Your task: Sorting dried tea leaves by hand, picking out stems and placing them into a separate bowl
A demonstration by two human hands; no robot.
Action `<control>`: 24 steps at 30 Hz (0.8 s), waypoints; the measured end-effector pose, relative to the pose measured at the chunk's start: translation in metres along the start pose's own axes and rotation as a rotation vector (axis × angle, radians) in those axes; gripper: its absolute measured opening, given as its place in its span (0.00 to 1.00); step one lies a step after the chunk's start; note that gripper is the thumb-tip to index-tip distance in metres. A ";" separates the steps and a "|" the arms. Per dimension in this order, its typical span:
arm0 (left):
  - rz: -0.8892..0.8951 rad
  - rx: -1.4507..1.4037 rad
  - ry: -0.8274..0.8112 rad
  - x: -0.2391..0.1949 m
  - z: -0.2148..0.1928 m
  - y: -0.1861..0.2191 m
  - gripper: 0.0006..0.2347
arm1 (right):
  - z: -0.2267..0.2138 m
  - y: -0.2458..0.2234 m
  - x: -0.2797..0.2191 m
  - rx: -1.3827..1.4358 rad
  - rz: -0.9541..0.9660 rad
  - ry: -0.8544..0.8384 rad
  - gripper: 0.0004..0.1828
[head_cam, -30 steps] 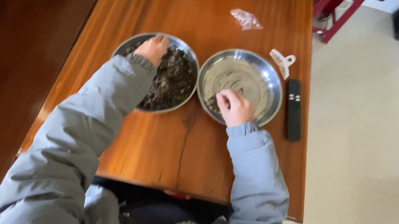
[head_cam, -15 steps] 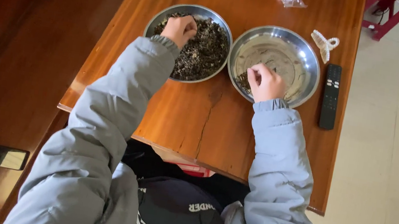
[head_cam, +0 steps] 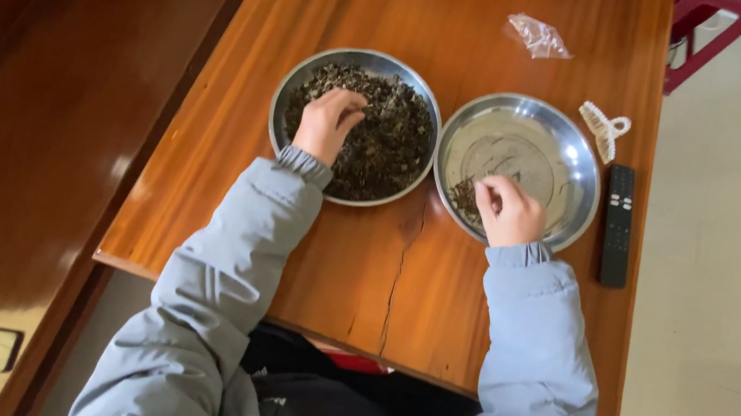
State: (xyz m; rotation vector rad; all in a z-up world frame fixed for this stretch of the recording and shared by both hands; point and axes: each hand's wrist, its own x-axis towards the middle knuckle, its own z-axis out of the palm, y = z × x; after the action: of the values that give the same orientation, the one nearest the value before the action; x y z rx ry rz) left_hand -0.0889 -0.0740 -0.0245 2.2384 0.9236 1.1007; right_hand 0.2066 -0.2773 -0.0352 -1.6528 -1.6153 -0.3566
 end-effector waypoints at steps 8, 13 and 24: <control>-0.020 0.035 -0.063 0.003 -0.002 0.017 0.07 | -0.003 -0.007 -0.004 -0.026 0.051 0.004 0.02; 0.004 0.196 -0.087 0.014 -0.020 0.050 0.07 | -0.003 -0.018 0.000 -0.012 0.045 0.021 0.03; 0.059 0.357 -0.133 0.004 -0.007 0.026 0.07 | -0.004 -0.016 0.004 -0.031 -0.047 0.043 0.05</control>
State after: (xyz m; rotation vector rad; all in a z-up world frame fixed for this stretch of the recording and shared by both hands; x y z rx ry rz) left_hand -0.0833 -0.0872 -0.0017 2.6046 1.0717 0.8507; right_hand 0.1938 -0.2788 -0.0250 -1.6212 -1.6269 -0.4399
